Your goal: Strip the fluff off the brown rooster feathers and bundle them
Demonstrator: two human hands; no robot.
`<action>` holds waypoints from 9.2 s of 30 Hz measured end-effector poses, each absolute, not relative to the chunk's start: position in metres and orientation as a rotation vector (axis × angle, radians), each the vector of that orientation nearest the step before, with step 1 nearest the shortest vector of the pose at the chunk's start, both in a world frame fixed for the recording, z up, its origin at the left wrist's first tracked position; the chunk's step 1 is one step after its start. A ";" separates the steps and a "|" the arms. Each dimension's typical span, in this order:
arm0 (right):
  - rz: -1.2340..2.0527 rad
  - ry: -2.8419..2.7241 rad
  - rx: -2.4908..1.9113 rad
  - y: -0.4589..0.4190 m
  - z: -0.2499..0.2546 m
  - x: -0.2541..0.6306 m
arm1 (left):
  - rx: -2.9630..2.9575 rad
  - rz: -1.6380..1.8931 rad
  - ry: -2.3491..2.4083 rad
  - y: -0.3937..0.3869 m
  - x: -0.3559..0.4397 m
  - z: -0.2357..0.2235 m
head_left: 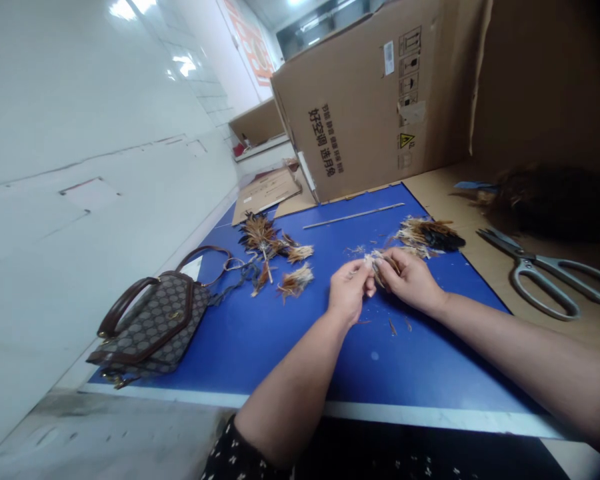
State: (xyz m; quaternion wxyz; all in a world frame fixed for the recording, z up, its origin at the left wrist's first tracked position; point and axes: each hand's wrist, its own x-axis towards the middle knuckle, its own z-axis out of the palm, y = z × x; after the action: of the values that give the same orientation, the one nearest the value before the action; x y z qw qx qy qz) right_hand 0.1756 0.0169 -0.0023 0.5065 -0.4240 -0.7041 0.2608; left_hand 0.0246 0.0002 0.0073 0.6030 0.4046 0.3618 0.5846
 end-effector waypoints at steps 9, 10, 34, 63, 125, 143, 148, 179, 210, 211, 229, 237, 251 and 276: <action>0.661 -1.688 -1.045 0.015 -0.005 0.175 | 0.913 1.385 0.903 0.003 0.022 0.004; 0.669 -1.680 -1.046 0.015 -0.005 0.175 | 0.913 1.383 0.908 0.004 0.022 0.004; 0.906 -1.602 -0.945 0.017 -0.008 0.173 | 0.945 1.391 0.922 0.004 0.021 0.002; 0.904 -1.555 -0.919 0.019 -0.004 0.173 | 0.902 1.352 0.847 0.000 0.023 0.009; 1.194 -1.594 -0.881 0.013 0.003 0.181 | 1.120 1.359 1.049 -0.004 0.020 0.011; 1.281 -1.615 -0.823 0.010 0.011 0.182 | 1.044 1.343 0.941 -0.002 0.020 0.014; 1.255 -1.607 -0.868 0.011 0.010 0.182 | 1.102 1.324 1.006 -0.005 0.020 0.017; 1.276 -1.650 -0.875 0.010 0.012 0.181 | 0.941 1.357 0.858 0.001 0.019 0.012; 0.772 -1.731 -0.849 0.018 0.008 0.184 | 0.995 1.327 0.849 0.002 0.019 0.006; 0.749 -1.739 -0.838 0.019 0.007 0.184 | 0.979 1.308 0.842 0.003 0.018 0.006; 1.094 -1.532 -0.936 0.020 0.008 0.186 | 0.991 1.126 0.654 0.004 0.011 0.006; 1.298 -1.598 -0.813 0.019 0.014 0.189 | 0.917 1.139 0.659 0.002 0.011 0.009; 1.292 -1.479 -0.924 0.024 0.021 0.200 | 0.892 1.028 0.456 -0.006 0.006 0.027; 1.262 -1.521 -0.902 0.016 0.024 0.195 | 1.254 1.002 0.949 -0.001 0.010 0.006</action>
State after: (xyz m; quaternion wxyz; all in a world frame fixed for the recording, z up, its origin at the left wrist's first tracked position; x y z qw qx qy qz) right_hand 0.1949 0.0162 0.0236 0.4659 -0.3674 -0.6196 0.5139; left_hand 0.0098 -0.0011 0.0065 0.5960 0.5401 0.4086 0.4315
